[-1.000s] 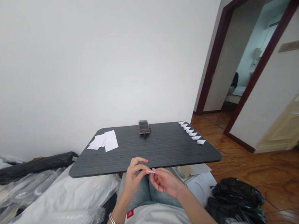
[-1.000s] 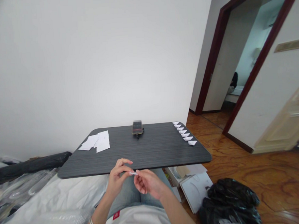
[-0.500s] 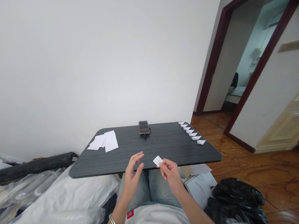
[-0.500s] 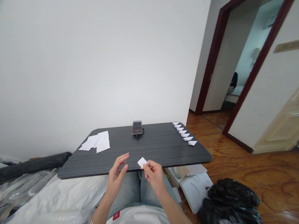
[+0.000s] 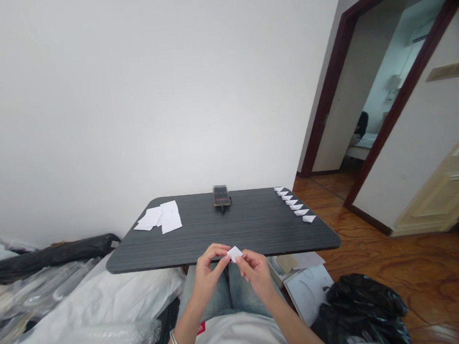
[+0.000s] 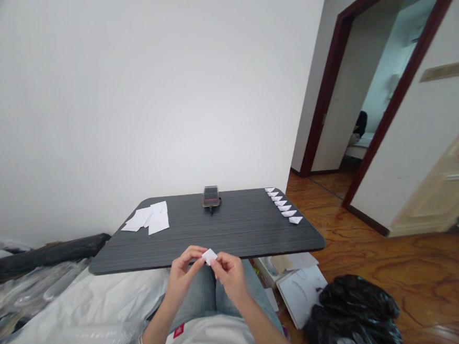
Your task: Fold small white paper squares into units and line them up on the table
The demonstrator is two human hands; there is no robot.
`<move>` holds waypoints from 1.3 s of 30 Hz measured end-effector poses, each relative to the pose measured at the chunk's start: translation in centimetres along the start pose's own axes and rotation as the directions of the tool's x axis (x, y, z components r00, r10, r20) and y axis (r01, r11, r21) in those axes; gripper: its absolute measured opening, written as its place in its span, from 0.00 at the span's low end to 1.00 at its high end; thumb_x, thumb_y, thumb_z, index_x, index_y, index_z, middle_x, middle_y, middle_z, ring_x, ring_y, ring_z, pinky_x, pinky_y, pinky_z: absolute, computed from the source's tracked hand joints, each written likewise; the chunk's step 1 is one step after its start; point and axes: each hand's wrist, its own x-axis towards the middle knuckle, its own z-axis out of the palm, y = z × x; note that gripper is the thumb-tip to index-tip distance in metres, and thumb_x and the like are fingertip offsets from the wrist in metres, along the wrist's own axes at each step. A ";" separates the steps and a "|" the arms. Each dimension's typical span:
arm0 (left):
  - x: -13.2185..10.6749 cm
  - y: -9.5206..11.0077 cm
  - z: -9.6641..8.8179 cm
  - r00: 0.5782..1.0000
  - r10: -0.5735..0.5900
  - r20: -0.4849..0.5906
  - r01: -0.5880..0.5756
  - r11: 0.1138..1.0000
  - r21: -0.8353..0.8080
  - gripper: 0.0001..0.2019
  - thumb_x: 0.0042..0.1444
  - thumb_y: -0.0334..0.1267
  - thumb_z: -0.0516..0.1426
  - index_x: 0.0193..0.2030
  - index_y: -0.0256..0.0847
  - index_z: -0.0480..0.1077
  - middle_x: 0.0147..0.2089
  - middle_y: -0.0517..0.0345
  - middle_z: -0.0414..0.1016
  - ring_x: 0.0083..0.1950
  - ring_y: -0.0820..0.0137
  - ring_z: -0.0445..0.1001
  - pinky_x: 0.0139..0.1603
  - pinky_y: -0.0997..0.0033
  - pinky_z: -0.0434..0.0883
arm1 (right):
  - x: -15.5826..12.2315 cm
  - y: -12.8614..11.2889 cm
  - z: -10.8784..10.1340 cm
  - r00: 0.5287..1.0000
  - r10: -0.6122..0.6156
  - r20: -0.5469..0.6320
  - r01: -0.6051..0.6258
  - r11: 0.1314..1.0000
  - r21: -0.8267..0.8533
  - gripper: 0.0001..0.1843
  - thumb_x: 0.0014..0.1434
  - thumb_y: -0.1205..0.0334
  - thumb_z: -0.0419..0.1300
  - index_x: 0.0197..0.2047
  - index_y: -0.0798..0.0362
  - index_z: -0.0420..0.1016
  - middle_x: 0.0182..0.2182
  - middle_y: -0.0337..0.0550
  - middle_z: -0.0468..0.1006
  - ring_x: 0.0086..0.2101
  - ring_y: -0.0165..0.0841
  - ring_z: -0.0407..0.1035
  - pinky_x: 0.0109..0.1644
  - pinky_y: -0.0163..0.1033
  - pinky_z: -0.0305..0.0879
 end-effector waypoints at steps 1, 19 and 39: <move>0.0 0.0 0.0 1.000 -0.010 0.014 0.009 1.000 0.000 0.07 0.53 0.37 0.57 0.29 0.37 0.73 0.36 0.51 0.75 0.40 0.64 0.72 0.43 0.67 0.66 | 0.0 0.0 0.0 1.000 0.003 0.021 -0.003 1.000 -0.011 0.17 0.53 0.52 0.56 0.21 0.55 0.66 0.12 0.30 0.59 0.14 0.22 0.49 0.18 0.29 0.44; -0.2 -0.6 0.6 0.975 -0.196 -0.102 0.209 0.969 0.131 0.08 0.51 0.39 0.58 0.33 0.36 0.73 0.26 0.57 0.76 0.28 0.70 0.71 0.28 0.75 0.65 | 0.4 1.4 -0.1 1.000 0.003 -0.025 -0.001 0.998 0.058 0.08 0.53 0.57 0.58 0.32 0.53 0.66 0.20 0.34 0.68 0.18 0.26 0.62 0.17 0.27 0.53; -0.7 0.2 0.6 0.989 -0.136 0.056 0.110 0.935 0.338 0.08 0.53 0.37 0.55 0.28 0.37 0.71 0.25 0.57 0.75 0.25 0.72 0.72 0.28 0.76 0.69 | -0.1 -0.5 -0.8 0.950 -0.306 0.070 0.301 0.824 -0.481 0.07 0.56 0.67 0.54 0.29 0.54 0.72 0.24 0.41 0.74 0.25 0.31 0.69 0.29 0.32 0.65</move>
